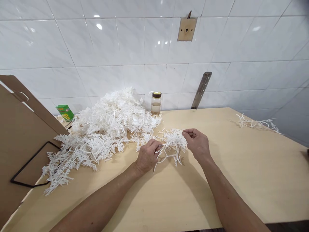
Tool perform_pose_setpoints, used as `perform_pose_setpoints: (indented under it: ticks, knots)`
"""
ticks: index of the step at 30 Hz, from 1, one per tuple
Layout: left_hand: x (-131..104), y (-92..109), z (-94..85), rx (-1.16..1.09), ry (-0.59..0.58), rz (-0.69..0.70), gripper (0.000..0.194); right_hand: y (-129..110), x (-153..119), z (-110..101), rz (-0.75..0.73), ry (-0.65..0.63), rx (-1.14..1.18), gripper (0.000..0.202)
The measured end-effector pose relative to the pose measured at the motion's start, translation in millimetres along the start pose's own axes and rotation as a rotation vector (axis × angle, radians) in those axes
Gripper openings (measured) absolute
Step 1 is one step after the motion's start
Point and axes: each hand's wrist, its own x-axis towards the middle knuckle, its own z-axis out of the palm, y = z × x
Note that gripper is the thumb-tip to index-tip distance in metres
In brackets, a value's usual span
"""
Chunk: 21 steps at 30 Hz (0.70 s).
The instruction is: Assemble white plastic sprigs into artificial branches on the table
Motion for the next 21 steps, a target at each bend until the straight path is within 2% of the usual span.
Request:
perform_pose_setpoints:
  ticks: [4,6,8,12,16,18,21]
  knots:
    - [0.2,6.0,-1.6,0.046,-0.029,0.056,0.018,-3.4,0.6,-5.8,-0.004,-0.013,-0.197,0.026]
    - [0.6,10.5,-2.2,0.053,-0.071,0.106,0.017,-8.6,-3.0,-3.9,-0.020,-0.056,-0.178,0.026]
    - [1.3,15.4,-2.5,0.045,-0.138,0.166,0.015,-15.1,-8.4,-0.2,-0.020,-0.157,-0.065,0.028]
    - [2.7,23.8,-3.7,0.035,-0.263,0.276,0.014,-26.5,-18.8,5.0,0.003,-0.474,0.143,0.039]
    - [3.1,28.4,-7.4,-0.008,-0.346,0.301,0.012,-30.6,-23.0,2.4,0.029,-0.745,0.283,0.048]
    - [2.6,28.7,-8.7,-0.016,-0.365,0.280,0.010,-30.5,-23.6,0.6,0.024,-0.802,0.304,0.049]
    - [1.6,26.9,-8.2,0.001,-0.370,0.276,0.011,-30.5,-25.1,1.7,0.001,-0.800,0.251,0.048]
